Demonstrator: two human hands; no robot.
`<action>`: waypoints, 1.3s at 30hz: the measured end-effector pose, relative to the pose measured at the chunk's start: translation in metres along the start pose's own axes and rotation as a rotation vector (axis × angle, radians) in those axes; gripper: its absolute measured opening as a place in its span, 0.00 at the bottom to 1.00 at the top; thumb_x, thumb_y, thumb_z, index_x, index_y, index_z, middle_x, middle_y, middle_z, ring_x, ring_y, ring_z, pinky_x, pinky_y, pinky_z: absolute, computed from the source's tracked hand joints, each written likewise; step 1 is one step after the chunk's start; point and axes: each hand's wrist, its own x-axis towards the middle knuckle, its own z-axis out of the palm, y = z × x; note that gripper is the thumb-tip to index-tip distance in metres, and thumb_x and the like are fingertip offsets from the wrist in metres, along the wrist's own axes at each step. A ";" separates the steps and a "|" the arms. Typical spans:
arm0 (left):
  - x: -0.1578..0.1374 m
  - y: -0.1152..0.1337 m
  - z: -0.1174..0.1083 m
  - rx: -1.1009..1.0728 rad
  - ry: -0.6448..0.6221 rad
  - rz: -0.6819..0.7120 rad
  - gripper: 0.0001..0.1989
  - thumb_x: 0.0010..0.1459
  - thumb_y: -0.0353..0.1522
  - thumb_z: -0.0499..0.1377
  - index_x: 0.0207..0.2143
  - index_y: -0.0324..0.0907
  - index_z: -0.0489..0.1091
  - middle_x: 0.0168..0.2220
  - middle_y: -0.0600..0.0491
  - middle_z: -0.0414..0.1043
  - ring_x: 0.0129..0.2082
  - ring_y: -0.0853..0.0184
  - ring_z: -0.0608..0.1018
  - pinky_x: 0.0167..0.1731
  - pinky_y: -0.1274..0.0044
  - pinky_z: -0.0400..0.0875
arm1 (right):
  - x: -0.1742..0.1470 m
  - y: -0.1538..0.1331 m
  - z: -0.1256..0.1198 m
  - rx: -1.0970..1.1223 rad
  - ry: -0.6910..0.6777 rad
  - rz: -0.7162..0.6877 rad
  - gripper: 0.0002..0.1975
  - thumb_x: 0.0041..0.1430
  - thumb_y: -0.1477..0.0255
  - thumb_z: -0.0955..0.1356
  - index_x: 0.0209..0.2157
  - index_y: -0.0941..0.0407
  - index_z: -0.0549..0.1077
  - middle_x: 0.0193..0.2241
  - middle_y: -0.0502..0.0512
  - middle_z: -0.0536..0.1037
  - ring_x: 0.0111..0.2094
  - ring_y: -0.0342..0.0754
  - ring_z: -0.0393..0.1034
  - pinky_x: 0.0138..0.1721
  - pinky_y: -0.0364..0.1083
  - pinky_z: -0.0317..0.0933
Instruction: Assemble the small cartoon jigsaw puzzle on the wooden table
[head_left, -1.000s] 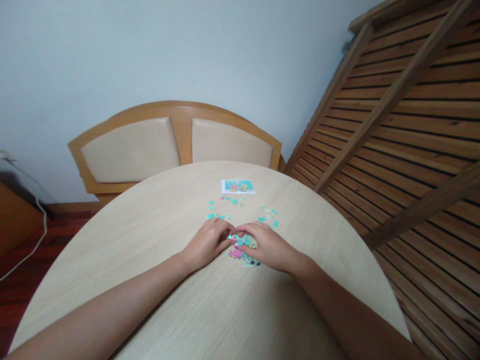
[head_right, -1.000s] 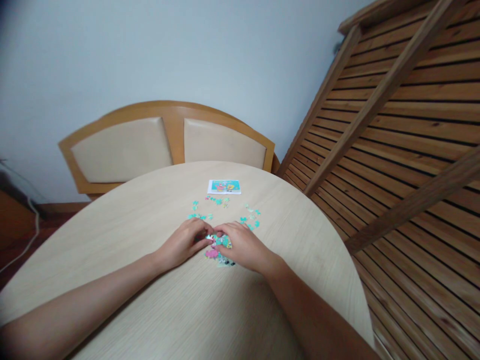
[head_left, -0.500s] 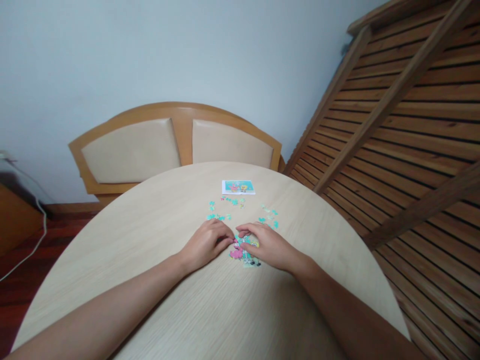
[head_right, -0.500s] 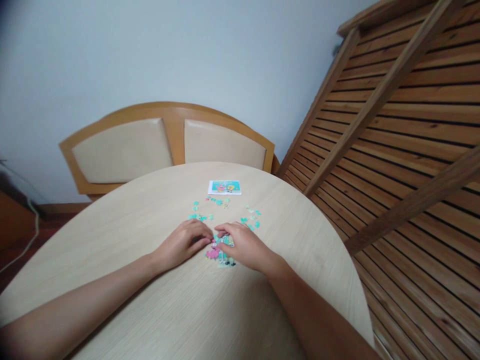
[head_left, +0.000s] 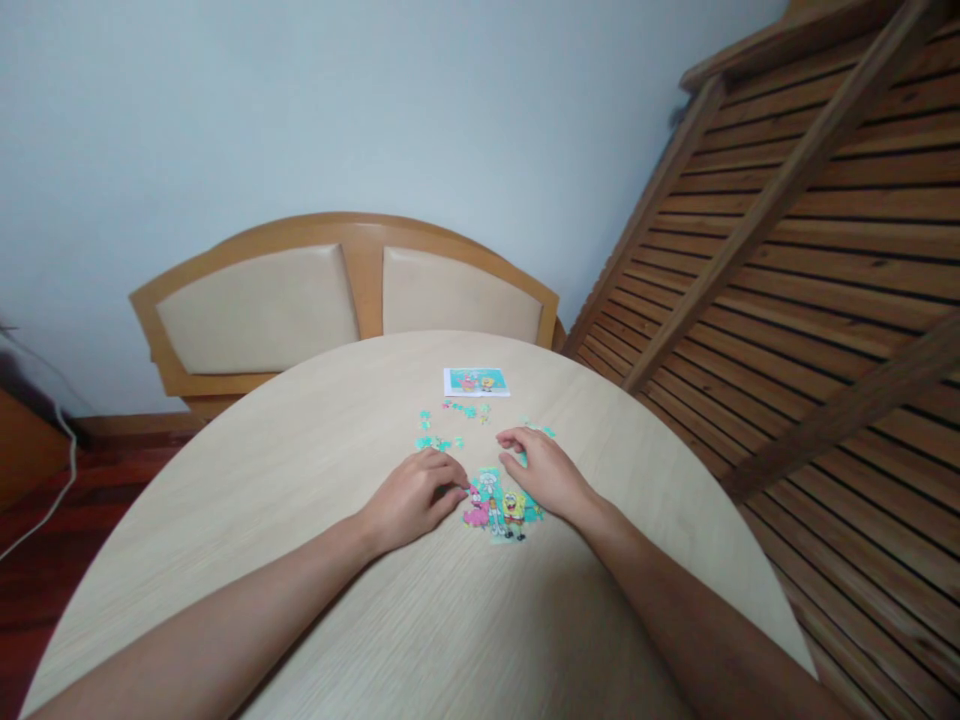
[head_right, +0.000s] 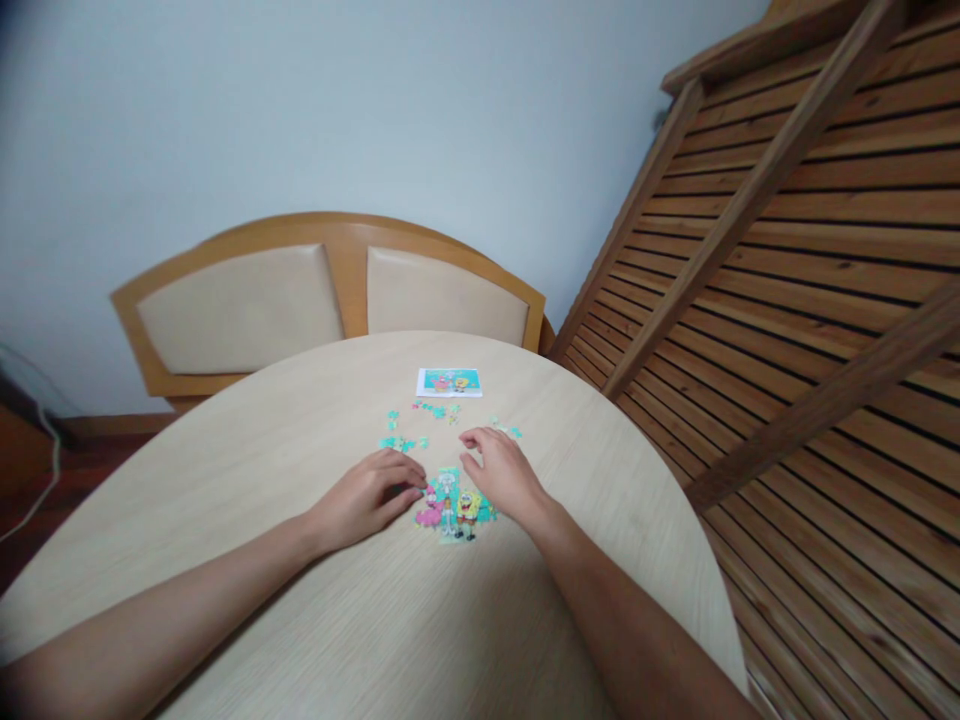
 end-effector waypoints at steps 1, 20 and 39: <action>0.000 0.000 0.000 -0.001 0.000 -0.004 0.07 0.65 0.30 0.57 0.41 0.44 0.76 0.42 0.50 0.78 0.44 0.62 0.76 0.49 0.69 0.69 | 0.005 0.001 0.001 -0.034 -0.010 0.028 0.11 0.61 0.76 0.68 0.45 0.59 0.75 0.43 0.59 0.80 0.44 0.51 0.74 0.48 0.49 0.64; -0.002 -0.005 -0.002 0.090 0.134 -0.212 0.06 0.60 0.27 0.57 0.38 0.43 0.72 0.38 0.50 0.76 0.42 0.58 0.75 0.45 0.67 0.69 | 0.119 -0.052 0.053 -0.411 -0.121 0.063 0.15 0.66 0.67 0.65 0.47 0.57 0.80 0.51 0.66 0.77 0.57 0.59 0.64 0.58 0.55 0.54; -0.001 -0.007 0.000 0.090 0.118 -0.193 0.06 0.61 0.28 0.56 0.39 0.42 0.72 0.40 0.48 0.75 0.44 0.58 0.74 0.48 0.66 0.69 | 0.093 -0.038 0.012 -0.266 -0.335 0.159 0.06 0.54 0.66 0.75 0.32 0.53 0.80 0.40 0.56 0.83 0.46 0.55 0.75 0.48 0.50 0.61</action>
